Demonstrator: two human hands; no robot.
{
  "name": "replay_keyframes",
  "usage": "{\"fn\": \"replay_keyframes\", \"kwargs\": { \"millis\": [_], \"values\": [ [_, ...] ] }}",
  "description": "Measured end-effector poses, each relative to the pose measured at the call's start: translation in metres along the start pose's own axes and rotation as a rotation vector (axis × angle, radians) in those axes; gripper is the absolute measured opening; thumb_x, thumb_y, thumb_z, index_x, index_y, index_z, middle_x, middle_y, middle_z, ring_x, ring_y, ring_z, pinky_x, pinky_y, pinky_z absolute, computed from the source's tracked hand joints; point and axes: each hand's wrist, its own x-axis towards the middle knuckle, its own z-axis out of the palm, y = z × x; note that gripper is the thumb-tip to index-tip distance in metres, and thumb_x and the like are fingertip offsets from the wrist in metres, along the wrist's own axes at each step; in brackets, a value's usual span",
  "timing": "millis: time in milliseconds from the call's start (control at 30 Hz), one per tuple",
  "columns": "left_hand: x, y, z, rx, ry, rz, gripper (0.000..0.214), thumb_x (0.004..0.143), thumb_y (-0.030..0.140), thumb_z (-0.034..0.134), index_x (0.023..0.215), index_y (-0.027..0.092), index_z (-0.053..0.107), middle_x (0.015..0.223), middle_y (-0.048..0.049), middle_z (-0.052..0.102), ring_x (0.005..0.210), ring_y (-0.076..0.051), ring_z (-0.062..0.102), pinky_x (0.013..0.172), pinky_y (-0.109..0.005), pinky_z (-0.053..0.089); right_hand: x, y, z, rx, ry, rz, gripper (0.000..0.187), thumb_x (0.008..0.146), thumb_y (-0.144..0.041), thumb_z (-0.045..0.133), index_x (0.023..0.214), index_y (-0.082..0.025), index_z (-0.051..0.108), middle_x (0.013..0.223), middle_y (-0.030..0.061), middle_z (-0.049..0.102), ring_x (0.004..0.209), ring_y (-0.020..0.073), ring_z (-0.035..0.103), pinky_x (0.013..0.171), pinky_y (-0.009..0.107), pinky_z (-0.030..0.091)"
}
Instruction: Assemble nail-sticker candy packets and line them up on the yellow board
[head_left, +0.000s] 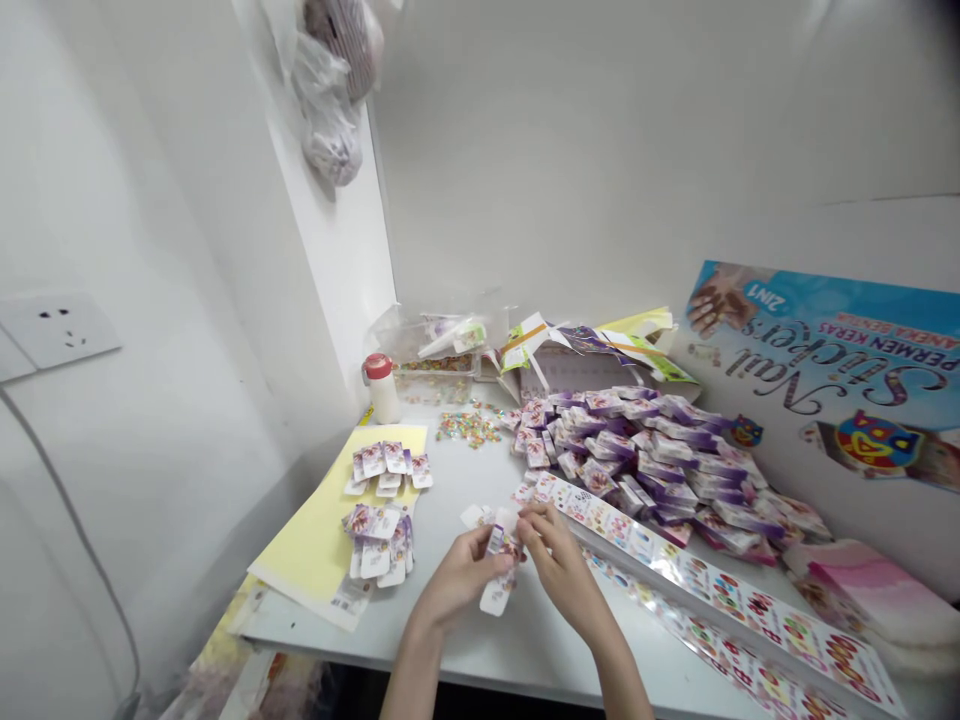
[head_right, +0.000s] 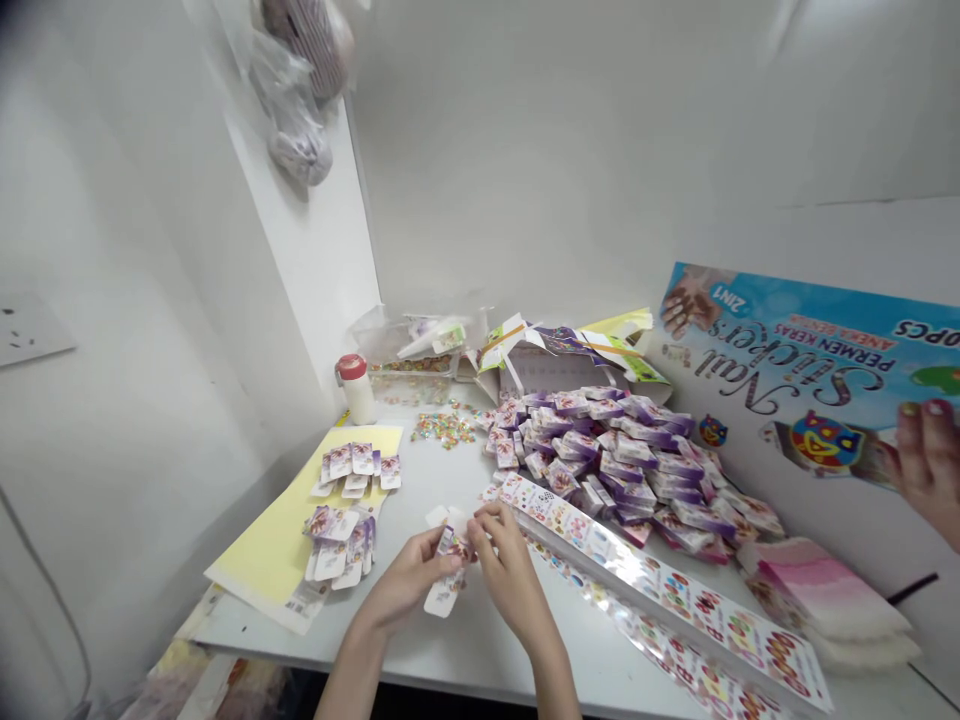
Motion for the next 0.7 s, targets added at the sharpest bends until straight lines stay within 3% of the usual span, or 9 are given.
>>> {"fn": "replay_keyframes", "kwargs": {
  "millis": [133, 300, 367, 433, 500, 600, 700],
  "values": [
    [-0.001, 0.001, 0.001, 0.255, 0.046, 0.042, 0.031, 0.074, 0.042, 0.067, 0.081, 0.012, 0.063, 0.067, -0.0003, 0.056, 0.061, -0.012, 0.05, 0.056, -0.022, 0.037, 0.0, 0.007, -0.013, 0.099, -0.095, 0.117, 0.045, 0.089, -0.052, 0.042, 0.065, -0.019, 0.06, 0.072, 0.0036, 0.056, 0.071, 0.0182, 0.054, 0.068, 0.03, 0.044],
    [-0.007, 0.007, 0.007, 0.553, 0.116, 0.16, 0.026, 0.071, 0.038, 0.069, 0.065, 0.015, 0.058, 0.06, 0.0036, 0.051, 0.059, -0.012, 0.047, 0.056, -0.023, 0.035, -0.004, 0.019, -0.021, 0.468, -0.126, 0.319, 0.038, 0.073, -0.052, 0.066, 0.093, -0.019, 0.068, 0.077, 0.0033, 0.06, 0.065, 0.0155, 0.052, 0.06, 0.028, 0.042],
    [-0.009, 0.01, 0.012, 0.571, 0.107, 0.171, 0.02, 0.069, 0.034, 0.07, 0.076, 0.017, 0.061, 0.063, 0.0029, 0.058, 0.061, -0.014, 0.053, 0.058, -0.023, 0.039, -0.006, 0.022, -0.02, 0.646, -0.132, 0.38, 0.047, 0.066, -0.044, 0.075, 0.107, -0.024, 0.063, 0.084, 0.0027, 0.06, 0.066, 0.0154, 0.055, 0.06, 0.027, 0.042],
    [-0.012, 0.012, 0.016, 0.539, 0.112, 0.162, 0.032, 0.069, 0.032, 0.07, 0.097, 0.021, 0.059, 0.069, 0.0027, 0.063, 0.063, -0.015, 0.057, 0.06, -0.024, 0.042, -0.007, 0.023, -0.019, 0.785, -0.175, 0.432, 0.058, 0.061, -0.035, 0.079, 0.114, -0.028, 0.058, 0.087, 0.0013, 0.06, 0.066, 0.0148, 0.056, 0.061, 0.027, 0.043],
    [-0.013, 0.014, 0.019, 0.516, 0.102, 0.165, 0.041, 0.069, 0.031, 0.07, 0.107, 0.024, 0.056, 0.073, 0.0023, 0.063, 0.068, -0.016, 0.059, 0.062, -0.024, 0.044, -0.008, 0.023, -0.018, 0.859, -0.225, 0.456, 0.054, 0.058, -0.03, 0.081, 0.108, -0.029, 0.059, 0.086, -0.0005, 0.059, 0.062, 0.0134, 0.056, 0.06, 0.027, 0.043],
    [-0.014, 0.018, 0.02, 0.533, 0.042, 0.187, 0.028, 0.07, 0.03, 0.069, 0.095, 0.022, 0.063, 0.078, 0.0, 0.063, 0.076, -0.018, 0.058, 0.066, -0.024, 0.045, -0.009, 0.024, -0.017, 0.882, -0.243, 0.432, 0.036, 0.059, -0.03, 0.081, 0.089, -0.026, 0.063, 0.084, -0.0011, 0.059, 0.064, 0.0137, 0.057, 0.06, 0.026, 0.042],
    [-0.016, 0.022, 0.019, 0.556, 0.039, 0.201, 0.019, 0.071, 0.028, 0.068, 0.088, 0.02, 0.065, 0.08, -0.0004, 0.062, 0.078, -0.017, 0.054, 0.068, -0.024, 0.043, -0.009, 0.026, -0.016, 0.819, -0.217, 0.353, 0.025, 0.069, -0.041, 0.075, 0.084, -0.022, 0.068, 0.082, 0.0017, 0.06, 0.068, 0.0141, 0.054, 0.06, 0.025, 0.039]
  ]
}}
